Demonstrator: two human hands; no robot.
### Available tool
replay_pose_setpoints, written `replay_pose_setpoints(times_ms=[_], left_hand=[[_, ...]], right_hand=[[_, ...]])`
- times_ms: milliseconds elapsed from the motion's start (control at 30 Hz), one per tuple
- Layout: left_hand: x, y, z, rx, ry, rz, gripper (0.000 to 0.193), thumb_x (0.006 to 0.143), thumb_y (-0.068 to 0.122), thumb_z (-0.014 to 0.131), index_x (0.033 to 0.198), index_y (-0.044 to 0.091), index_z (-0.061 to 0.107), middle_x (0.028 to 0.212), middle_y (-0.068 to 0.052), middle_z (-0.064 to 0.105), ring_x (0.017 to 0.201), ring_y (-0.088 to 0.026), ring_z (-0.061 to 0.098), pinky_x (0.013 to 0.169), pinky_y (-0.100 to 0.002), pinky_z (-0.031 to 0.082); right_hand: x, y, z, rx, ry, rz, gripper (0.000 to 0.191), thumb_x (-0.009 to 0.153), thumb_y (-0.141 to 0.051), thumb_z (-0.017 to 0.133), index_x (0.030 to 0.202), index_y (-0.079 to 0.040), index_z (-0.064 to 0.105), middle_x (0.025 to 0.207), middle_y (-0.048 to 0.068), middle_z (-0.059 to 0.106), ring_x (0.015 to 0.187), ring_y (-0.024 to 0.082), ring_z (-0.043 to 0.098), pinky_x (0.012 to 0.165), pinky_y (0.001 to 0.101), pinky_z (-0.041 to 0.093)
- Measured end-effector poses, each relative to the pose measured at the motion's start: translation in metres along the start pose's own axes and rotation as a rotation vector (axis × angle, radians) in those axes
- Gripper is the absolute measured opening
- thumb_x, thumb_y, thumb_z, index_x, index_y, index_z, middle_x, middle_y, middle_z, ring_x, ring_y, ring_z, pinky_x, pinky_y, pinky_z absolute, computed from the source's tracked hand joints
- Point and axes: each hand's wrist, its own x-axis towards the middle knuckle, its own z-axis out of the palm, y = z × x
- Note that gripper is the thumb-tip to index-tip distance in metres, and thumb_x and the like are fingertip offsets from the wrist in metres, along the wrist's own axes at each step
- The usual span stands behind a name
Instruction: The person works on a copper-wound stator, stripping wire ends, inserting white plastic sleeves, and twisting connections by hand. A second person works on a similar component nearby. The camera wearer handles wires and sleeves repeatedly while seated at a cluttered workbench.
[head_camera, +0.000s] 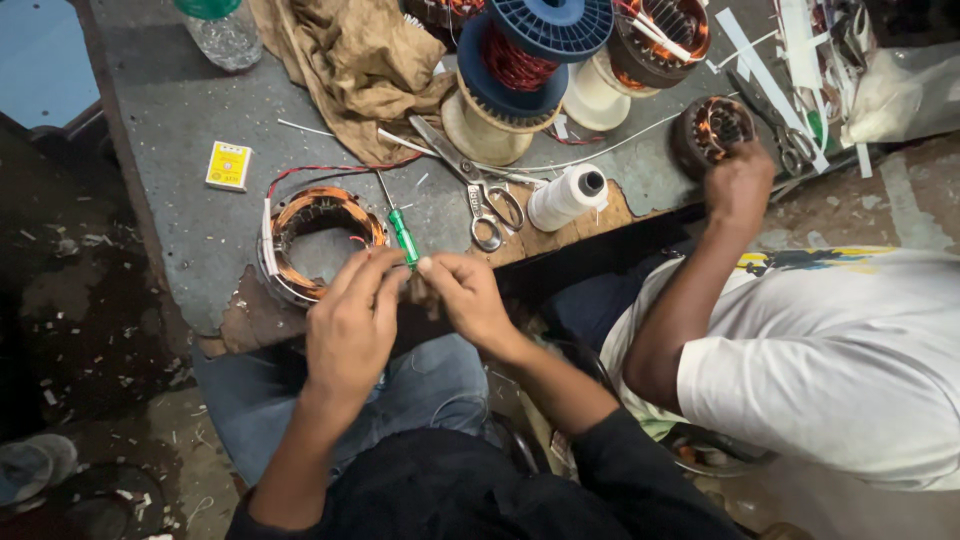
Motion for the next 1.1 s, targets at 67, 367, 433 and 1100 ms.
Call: replay_pose_setpoints(times_ms=[67,367,433,1100], left_hand=[[-0.007,0.002,-0.002,-0.214,-0.059,-0.089,0.045,0.095,0.011,0.067,0.138,0.004,0.055,0.140,-0.020,0.061,0.117,-0.031,0.067,0.092,-0.037,0.055],[-0.053,-0.004,-0.003,-0.933,-0.211,-0.012,0.080,0.111,0.043,0.042,0.166,-0.007,0.013,0.178,-0.022,0.012,0.166,-0.033,0.016,0.134,-0.044,0.014],[-0.057,-0.015,0.000,-0.970,-0.172,-0.043,0.074,0.112,0.038,0.044,0.164,-0.008,0.018,0.176,-0.022,0.017,0.163,-0.034,0.024,0.133,-0.045,0.020],[-0.004,-0.010,-0.006,0.652,0.232,0.390,0.030,0.090,0.029,0.084,0.116,0.017,0.079,0.121,0.003,0.068,0.115,-0.025,0.055,0.100,-0.045,0.037]], right_hand=[[-0.016,-0.010,0.002,-0.139,0.029,-0.137,0.028,0.110,-0.024,0.059,0.112,0.004,0.062,0.100,0.007,0.071,0.090,0.013,0.066,0.083,0.0304,0.053],[-0.052,0.003,0.031,-0.216,0.121,-0.191,0.029,0.092,0.002,0.080,0.118,0.005,0.069,0.106,0.012,0.075,0.096,0.016,0.072,0.087,0.0301,0.059],[-0.050,0.012,0.025,-0.124,0.177,-0.145,0.021,0.096,0.002,0.076,0.116,0.006,0.071,0.105,0.013,0.075,0.094,0.016,0.071,0.086,0.0301,0.058],[-0.065,0.018,0.001,0.096,0.346,-0.023,0.019,0.099,-0.008,0.069,0.114,0.003,0.072,0.075,-0.004,0.060,0.063,0.002,0.047,0.055,0.0206,0.035]])
